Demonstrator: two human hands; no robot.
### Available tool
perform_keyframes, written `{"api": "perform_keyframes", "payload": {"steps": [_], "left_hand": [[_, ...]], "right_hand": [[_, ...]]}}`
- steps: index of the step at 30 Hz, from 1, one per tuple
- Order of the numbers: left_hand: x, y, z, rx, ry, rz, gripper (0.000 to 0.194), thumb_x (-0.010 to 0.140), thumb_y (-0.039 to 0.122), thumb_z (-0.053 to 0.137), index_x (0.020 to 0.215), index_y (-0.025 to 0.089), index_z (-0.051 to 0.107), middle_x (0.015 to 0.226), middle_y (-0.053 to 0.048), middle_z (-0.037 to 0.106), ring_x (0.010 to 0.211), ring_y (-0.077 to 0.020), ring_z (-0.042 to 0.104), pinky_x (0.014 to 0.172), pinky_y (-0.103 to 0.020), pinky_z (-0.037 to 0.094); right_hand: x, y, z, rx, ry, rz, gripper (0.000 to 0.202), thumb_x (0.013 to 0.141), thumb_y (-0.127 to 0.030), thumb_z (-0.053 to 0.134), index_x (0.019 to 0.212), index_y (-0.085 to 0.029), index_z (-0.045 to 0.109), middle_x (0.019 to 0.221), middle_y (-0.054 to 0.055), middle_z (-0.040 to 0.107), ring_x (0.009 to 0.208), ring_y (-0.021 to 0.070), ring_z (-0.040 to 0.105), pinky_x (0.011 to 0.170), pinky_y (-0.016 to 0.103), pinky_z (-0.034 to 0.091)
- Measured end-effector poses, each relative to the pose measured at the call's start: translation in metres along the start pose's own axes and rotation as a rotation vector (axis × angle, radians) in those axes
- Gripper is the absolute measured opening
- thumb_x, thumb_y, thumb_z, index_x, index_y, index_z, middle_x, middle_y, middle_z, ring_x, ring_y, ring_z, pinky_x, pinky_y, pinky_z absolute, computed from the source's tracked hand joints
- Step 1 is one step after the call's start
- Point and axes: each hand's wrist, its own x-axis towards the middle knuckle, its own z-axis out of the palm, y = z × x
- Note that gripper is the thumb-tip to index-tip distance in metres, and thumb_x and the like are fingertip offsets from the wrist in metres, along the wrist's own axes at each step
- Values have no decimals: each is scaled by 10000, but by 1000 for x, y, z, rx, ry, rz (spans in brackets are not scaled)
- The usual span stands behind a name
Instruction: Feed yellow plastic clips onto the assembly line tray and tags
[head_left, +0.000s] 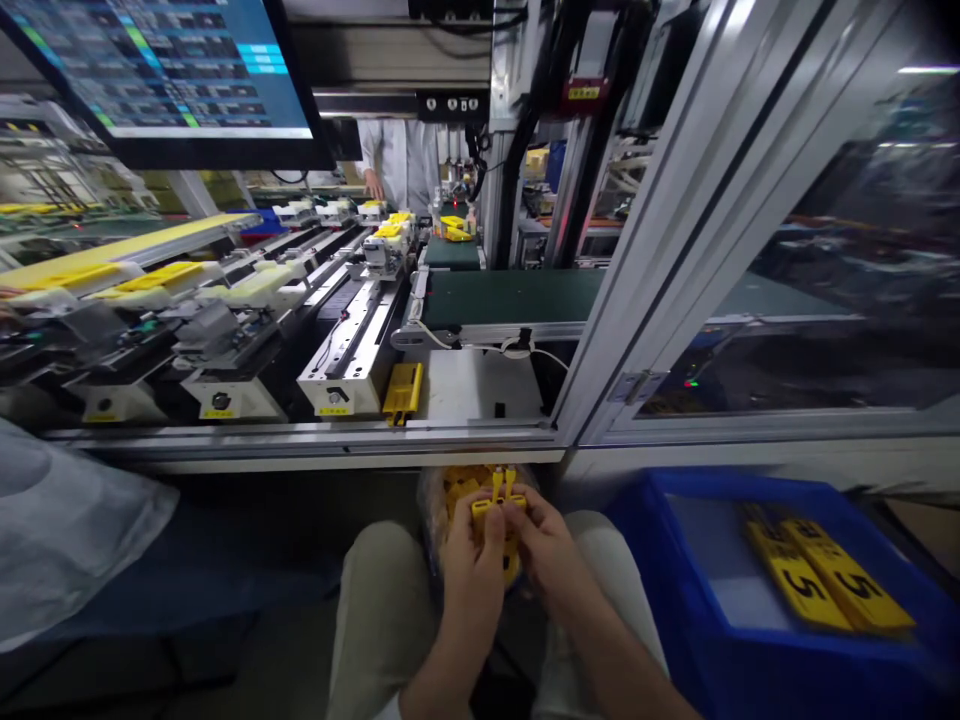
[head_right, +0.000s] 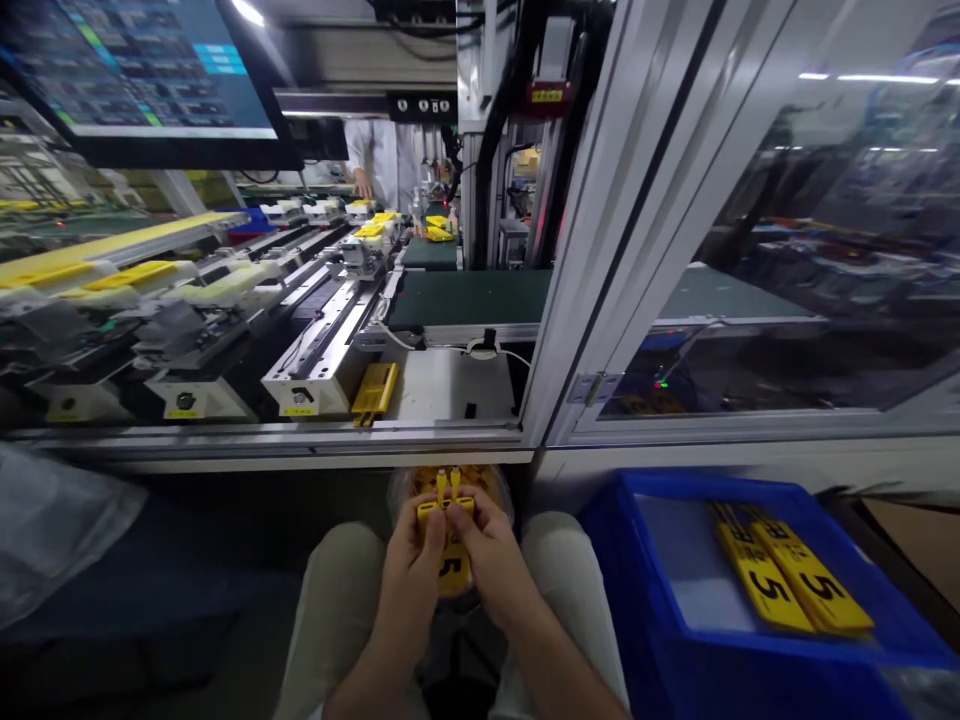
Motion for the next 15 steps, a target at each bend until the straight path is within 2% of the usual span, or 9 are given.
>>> {"api": "perform_keyframes", "payload": {"steps": [5, 9, 11, 13, 15], "left_hand": [[8, -11, 2, 2, 42, -4, 425, 899, 605, 574, 948, 187, 633, 941, -72, 706, 892, -206, 671, 828, -309, 536], [25, -13, -2, 73, 43, 54, 387, 928, 570, 541, 913, 191, 620, 908, -72, 700, 860, -209, 666, 796, -311, 536], [36, -10, -9, 118, -76, 113, 313, 953, 489, 530, 972, 191, 623, 930, -78, 708, 858, -205, 671, 794, -311, 540], [49, 0, -21, 216, -272, 228, 211, 946, 366, 561, 1048, 198, 636, 991, -85, 720, 900, -206, 677, 826, -316, 541], [65, 16, -34, 366, -455, 367, 199, 908, 248, 593, 1092, 222, 665, 1030, -79, 732, 959, -213, 675, 873, -328, 536]], "right_hand": [[6, 11, -2, -61, 62, -62, 290, 799, -446, 769, 998, -244, 710, 965, 17, 775, 895, 184, 718, 880, 330, 545], [15, 17, -3, -161, 145, -137, 275, 812, -452, 755, 997, -250, 734, 994, 34, 783, 933, 202, 721, 883, 341, 557], [22, 15, -6, -203, 135, -181, 247, 828, -422, 746, 1022, -269, 739, 1040, 36, 783, 978, 207, 719, 911, 347, 554], [31, 10, -14, -182, 57, -245, 229, 835, -412, 738, 1027, -287, 747, 1107, 38, 778, 1087, 223, 696, 990, 369, 530], [44, 5, -25, -63, -38, -268, 297, 842, -513, 695, 1045, -302, 747, 1189, 47, 760, 1197, 247, 653, 1066, 404, 490]]}}
